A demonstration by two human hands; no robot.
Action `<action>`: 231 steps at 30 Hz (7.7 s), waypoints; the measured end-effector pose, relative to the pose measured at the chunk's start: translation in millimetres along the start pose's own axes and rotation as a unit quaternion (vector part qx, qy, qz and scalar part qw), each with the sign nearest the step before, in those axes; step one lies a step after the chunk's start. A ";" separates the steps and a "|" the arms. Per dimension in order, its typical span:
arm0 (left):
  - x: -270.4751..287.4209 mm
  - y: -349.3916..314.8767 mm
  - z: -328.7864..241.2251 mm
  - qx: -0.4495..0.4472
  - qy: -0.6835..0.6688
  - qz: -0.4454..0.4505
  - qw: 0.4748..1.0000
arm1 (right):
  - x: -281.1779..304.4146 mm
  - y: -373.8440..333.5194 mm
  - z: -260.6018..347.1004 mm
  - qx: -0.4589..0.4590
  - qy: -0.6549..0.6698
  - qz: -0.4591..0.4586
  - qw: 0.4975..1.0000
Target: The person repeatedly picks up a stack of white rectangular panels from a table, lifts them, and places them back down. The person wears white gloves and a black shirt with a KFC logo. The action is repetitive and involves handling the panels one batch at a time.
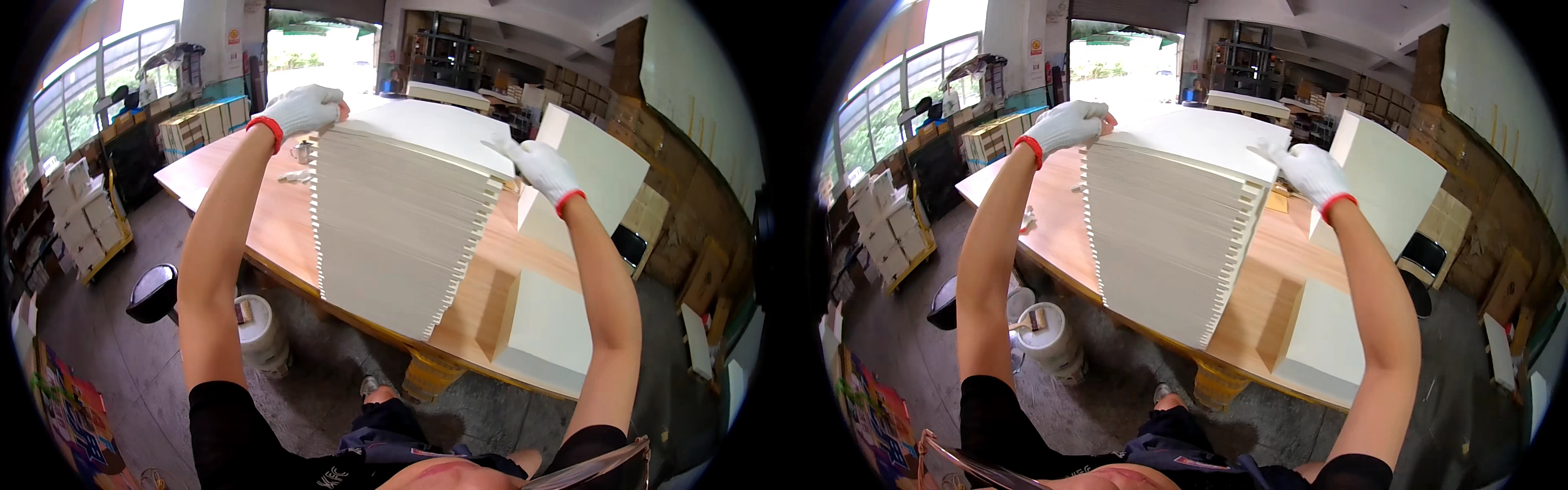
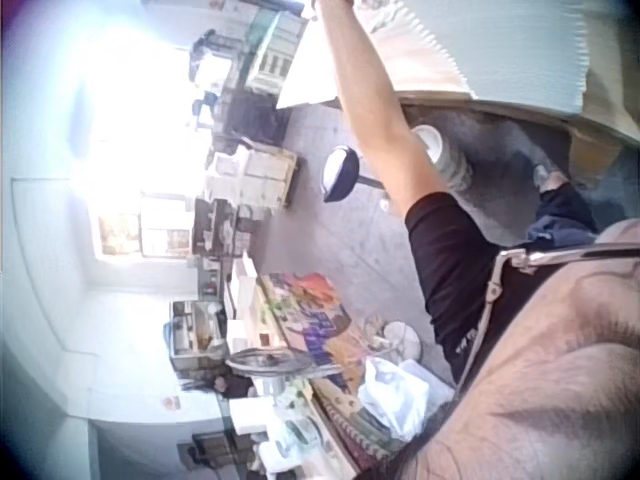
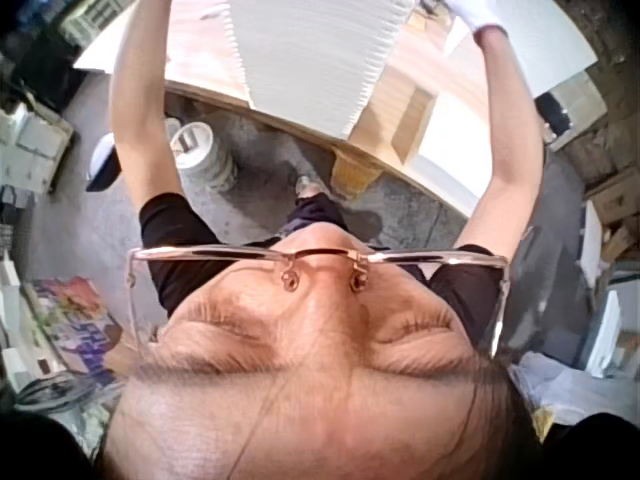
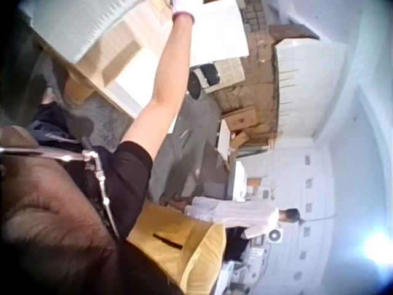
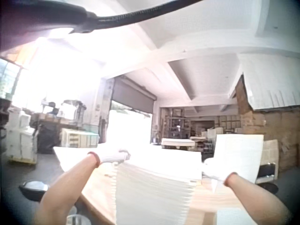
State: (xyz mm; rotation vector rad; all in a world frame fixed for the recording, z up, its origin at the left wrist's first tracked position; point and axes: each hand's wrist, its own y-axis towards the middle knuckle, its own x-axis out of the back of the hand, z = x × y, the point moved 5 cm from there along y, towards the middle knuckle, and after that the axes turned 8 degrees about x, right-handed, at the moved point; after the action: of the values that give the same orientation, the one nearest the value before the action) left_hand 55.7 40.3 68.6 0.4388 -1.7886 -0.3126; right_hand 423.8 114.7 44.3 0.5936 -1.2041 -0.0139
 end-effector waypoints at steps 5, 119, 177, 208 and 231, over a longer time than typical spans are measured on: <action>12.1 -3.8 24.4 -0.047 -0.106 0.075 0.990 | 31.1 -69.5 48.2 0.162 0.231 -0.061 0.957; -65.2 -126.8 -42.7 -0.102 -0.446 -0.277 0.845 | 19.3 -185.1 2.4 0.286 0.031 -0.212 0.934; -421.0 -232.8 -521.8 -0.352 -0.429 0.438 0.707 | -54.3 -434.7 -347.6 -0.305 0.096 -0.268 0.909; -403.2 -243.3 -524.8 -0.382 -0.316 0.371 0.785 | -56.2 -434.7 -348.0 -0.302 0.054 -0.240 0.921; -396.4 -244.3 -527.4 -0.385 -0.286 0.352 0.804 | -57.6 -436.6 -349.2 -0.307 0.051 -0.242 0.919</action>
State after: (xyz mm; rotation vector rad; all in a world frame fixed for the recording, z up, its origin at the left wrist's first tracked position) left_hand 685.1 10.1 -244.3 -0.9888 -2.0540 -0.6368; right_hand 837.9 -89.7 -276.1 0.3131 -0.8584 -0.7479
